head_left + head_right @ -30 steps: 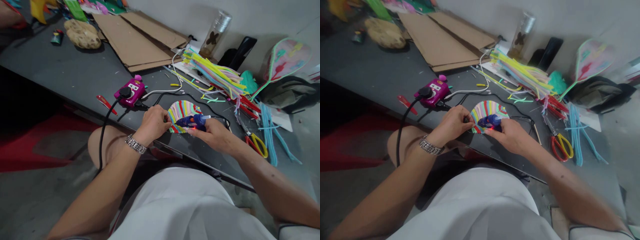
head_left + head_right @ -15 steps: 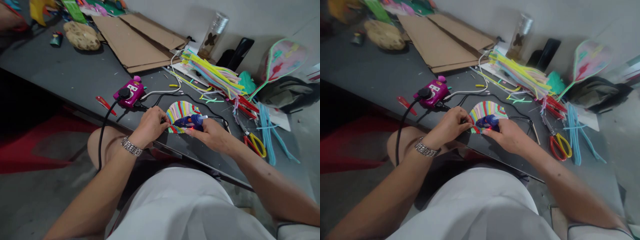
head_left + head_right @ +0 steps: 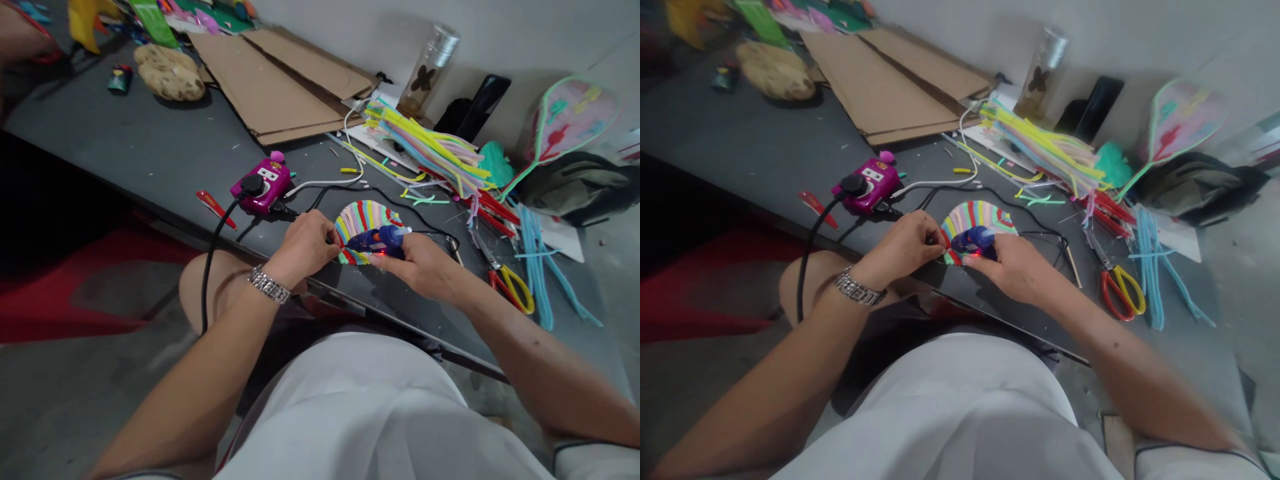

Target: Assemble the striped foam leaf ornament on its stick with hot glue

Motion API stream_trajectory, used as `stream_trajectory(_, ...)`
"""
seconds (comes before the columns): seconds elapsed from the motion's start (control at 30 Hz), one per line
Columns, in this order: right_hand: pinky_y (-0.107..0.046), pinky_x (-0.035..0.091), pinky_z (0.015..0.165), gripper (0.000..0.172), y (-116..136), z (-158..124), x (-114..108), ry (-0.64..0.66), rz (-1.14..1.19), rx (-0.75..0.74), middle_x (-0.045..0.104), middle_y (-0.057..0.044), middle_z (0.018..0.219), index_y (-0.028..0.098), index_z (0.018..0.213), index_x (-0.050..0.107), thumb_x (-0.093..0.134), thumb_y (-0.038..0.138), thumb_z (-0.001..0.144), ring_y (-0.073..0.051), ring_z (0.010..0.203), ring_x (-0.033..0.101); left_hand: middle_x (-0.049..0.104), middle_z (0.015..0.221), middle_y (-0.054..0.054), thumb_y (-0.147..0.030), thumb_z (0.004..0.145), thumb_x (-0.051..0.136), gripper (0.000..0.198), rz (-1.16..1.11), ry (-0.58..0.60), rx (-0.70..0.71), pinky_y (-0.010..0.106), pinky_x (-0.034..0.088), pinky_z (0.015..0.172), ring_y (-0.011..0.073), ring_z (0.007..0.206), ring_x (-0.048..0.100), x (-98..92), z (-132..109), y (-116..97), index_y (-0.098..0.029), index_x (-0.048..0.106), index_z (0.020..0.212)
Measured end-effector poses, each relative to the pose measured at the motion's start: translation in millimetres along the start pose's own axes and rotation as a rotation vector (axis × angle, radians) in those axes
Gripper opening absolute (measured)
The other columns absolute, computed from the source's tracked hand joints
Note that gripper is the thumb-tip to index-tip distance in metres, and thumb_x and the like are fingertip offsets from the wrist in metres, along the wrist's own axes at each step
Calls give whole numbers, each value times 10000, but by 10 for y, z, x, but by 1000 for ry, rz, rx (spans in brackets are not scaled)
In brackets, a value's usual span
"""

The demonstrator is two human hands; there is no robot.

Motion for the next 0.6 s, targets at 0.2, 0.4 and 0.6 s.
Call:
stream_trajectory(0.2,-300,239,574,448,-30,-39,-17,15,-102,67,411,29,594,229,665,475,620,599,872,-132,583,346,765,846,56,-106,766,718,115,7,-1,10,305,514,790,213,858,678,9,-2,-10,-183,795,729)
stream_trajectory(0.4,-298,239,576,448,-63,-42,-1,16,-133,78,411,30,606,230,667,454,611,595,874,-127,585,346,760,837,51,-96,764,729,111,3,5,18,305,506,792,204,841,667,32,13,7,-181,794,732)
stream_trajectory(0.6,-301,232,578,452,-38,0,10,20,-89,70,436,26,610,227,681,477,621,619,857,-129,584,347,749,813,45,-95,761,718,121,-17,-11,19,302,486,747,202,827,658,17,10,13,-179,772,693)
Point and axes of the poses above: each hand's wrist, its own z-axis towards the middle knuckle, its own x-axis out of the palm, y = z × x, the point moved 10 cm from there along z, towards the middle knuckle
